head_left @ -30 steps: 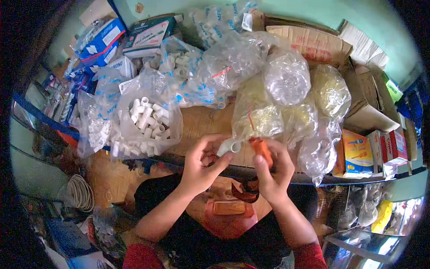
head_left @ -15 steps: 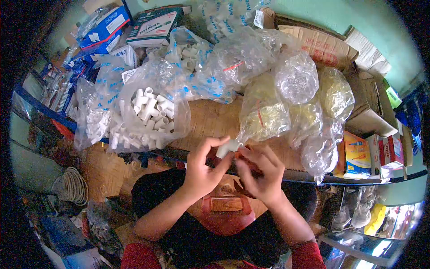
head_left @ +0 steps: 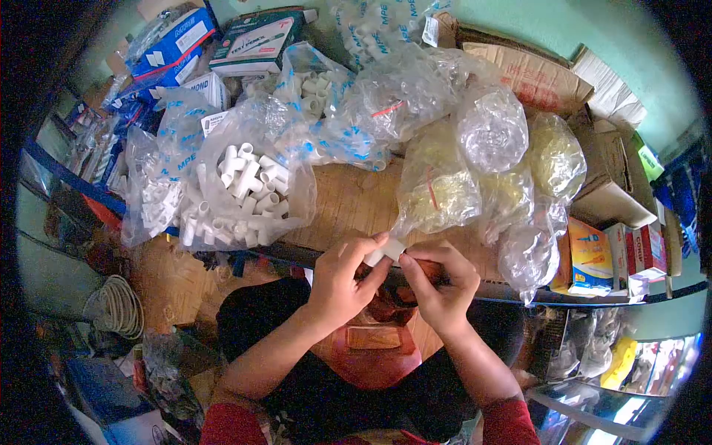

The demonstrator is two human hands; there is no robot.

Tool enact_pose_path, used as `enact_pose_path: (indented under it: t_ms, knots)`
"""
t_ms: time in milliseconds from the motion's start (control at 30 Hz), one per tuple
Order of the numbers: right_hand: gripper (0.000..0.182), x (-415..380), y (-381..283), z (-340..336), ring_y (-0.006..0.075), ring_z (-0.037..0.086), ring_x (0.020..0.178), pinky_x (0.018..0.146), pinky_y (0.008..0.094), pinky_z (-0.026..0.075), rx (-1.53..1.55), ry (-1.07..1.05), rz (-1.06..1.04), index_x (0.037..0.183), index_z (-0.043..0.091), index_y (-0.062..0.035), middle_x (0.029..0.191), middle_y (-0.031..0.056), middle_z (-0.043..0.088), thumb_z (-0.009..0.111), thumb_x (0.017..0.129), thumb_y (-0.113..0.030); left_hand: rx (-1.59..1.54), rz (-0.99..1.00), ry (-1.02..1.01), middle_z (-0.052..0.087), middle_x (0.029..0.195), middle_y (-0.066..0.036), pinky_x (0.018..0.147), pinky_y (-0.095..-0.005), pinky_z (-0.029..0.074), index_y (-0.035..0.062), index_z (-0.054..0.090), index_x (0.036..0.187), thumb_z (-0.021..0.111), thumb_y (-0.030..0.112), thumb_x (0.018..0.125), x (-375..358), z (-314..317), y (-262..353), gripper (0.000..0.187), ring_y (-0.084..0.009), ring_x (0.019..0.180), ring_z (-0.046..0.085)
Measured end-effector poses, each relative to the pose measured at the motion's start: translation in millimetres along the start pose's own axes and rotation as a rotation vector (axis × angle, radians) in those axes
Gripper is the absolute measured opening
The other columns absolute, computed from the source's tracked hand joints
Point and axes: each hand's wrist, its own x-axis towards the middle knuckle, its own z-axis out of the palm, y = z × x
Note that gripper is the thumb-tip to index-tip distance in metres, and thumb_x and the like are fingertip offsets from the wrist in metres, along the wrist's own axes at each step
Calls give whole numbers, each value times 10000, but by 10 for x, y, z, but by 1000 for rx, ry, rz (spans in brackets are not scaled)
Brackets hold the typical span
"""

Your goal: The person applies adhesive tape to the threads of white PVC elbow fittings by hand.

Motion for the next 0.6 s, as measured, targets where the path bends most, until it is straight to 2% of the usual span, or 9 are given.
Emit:
enact_pose_path:
  t_ms: [67,267,300,367,433,467,533,600]
  knots:
    - [109,58,-34,-21,144,599,773,696,254,466,-44,-66,-74,871,629,29,856,98,633,676,773,21,3,-95,-23,644,930,-162,727,-330,501,15,575,1042,696,-50,713,-23,-28,32,357,-278,847,654]
    - [193,41,13,-50,153,605,807,694,258,478,79,-109,77,938,654,11,856,97,627,689,748,18,40,-65,4,644,935,-168,714,-327,504,10,574,1035,703,-56,701,-26,-19,7,364,-283,835,657]
    - [191,71,-119,-29,130,609,817,714,256,486,191,-58,241,939,646,9,865,73,640,694,757,34,53,-74,-14,646,932,-165,709,-325,504,10,574,1033,702,-54,702,-32,-25,7,361,-282,826,657]
    - [189,87,-79,-38,124,614,806,728,254,490,338,-49,400,929,641,2,869,62,650,705,755,38,76,-92,-52,649,926,-159,700,-322,505,11,574,1029,702,-50,704,-39,-32,8,355,-280,809,658]
    - [158,74,-3,-64,114,619,758,733,253,495,380,-55,500,870,644,-17,873,51,664,728,745,30,69,-7,-6,617,840,-128,601,-340,477,28,572,1052,706,-18,707,-35,12,-41,373,-277,706,617]
    - [156,56,36,-58,123,621,766,737,260,494,362,-55,472,863,644,-13,868,57,664,733,740,26,66,35,17,601,797,-113,552,-349,462,37,571,1064,708,-3,709,-34,26,-58,382,-275,654,596]
    - [156,25,86,-51,141,626,783,745,272,493,327,-55,417,849,645,-4,858,71,664,743,730,18,20,-47,0,633,859,-136,640,-327,490,19,571,1032,701,-26,716,-40,10,-12,345,-274,735,636]
    - [161,15,77,-45,165,624,818,754,283,488,171,-60,238,871,651,8,877,89,654,731,733,25,-6,-95,0,649,896,-149,688,-317,505,10,571,1017,697,-36,721,-49,9,6,326,-273,782,656]
